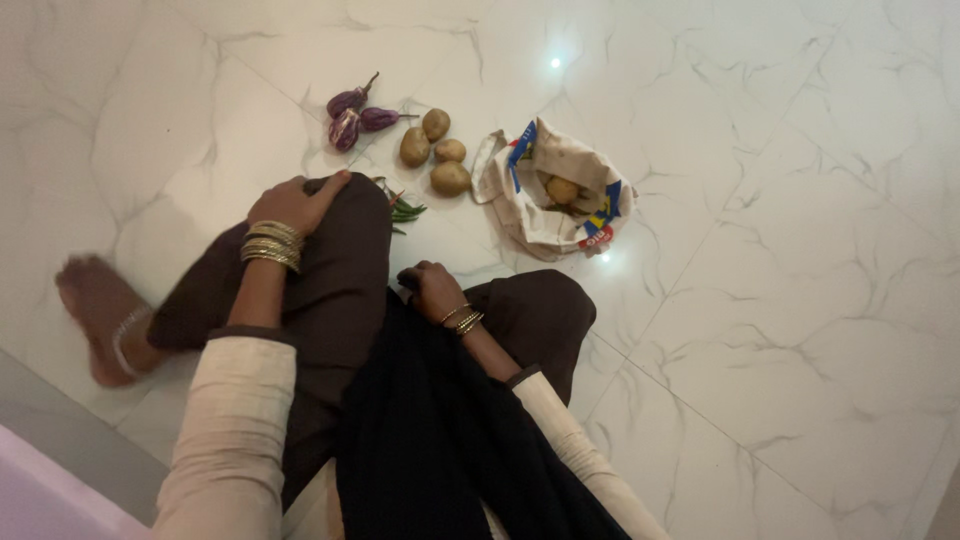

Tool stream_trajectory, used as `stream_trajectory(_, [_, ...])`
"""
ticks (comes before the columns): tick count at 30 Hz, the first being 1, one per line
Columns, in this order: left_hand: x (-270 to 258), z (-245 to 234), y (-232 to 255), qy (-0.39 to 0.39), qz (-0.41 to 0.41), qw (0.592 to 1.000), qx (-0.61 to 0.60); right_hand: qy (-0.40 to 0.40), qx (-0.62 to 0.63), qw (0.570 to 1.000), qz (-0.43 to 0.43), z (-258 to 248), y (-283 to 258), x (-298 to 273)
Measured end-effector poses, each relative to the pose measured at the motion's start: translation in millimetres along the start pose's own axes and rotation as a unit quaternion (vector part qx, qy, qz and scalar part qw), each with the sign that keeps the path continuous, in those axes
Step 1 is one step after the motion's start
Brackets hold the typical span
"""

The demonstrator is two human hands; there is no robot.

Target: The person sits on the floor and peels potatoes using a small blue peeler. After peeling, the potatoes are placed into a white cloth bag. The person also handles green chilies and eggplants, moving them into the bag at the end.

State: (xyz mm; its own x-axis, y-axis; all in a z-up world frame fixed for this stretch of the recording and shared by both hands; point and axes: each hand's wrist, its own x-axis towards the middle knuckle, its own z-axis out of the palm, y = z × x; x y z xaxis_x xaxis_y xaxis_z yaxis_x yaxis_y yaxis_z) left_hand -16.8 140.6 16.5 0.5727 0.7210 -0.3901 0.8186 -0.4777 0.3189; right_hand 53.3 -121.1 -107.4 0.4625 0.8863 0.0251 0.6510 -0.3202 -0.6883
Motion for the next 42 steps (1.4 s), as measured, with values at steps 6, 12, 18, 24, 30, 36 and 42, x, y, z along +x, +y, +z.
stream_trajectory(6, [23.7,2.9,24.6,0.047,0.034,0.996,0.071,-0.005,0.008,1.0,-0.014,-3.1,10.4,1.4])
stream_trajectory(12, [35.7,1.8,10.7,0.1,0.068,0.991,0.064,-0.026,0.008,1.0,-0.006,3.7,16.0,8.0])
stream_trajectory(18, [14.0,-12.8,1.8,0.157,0.093,0.983,0.028,-0.038,0.033,0.999,-0.02,18.2,24.5,12.5])
stream_trajectory(24, [-0.2,-38.4,-8.0,0.207,0.13,0.97,-0.01,-0.039,0.015,0.999,-0.033,23.0,30.0,14.6])
stream_trajectory(30, [9.7,-31.1,-33.7,0.265,0.167,0.949,-0.039,-0.038,0.001,0.999,-0.019,27.4,28.7,14.8])
stream_trajectory(36, [50.1,-9.4,-68.0,0.28,0.148,0.948,0.033,-0.033,0.037,0.999,-0.004,28.8,32.4,11.7])
stream_trajectory(42, [55.0,-17.8,-95.4,0.19,0.066,0.974,0.104,-0.038,0.036,0.998,0.039,28.6,30.7,10.2])
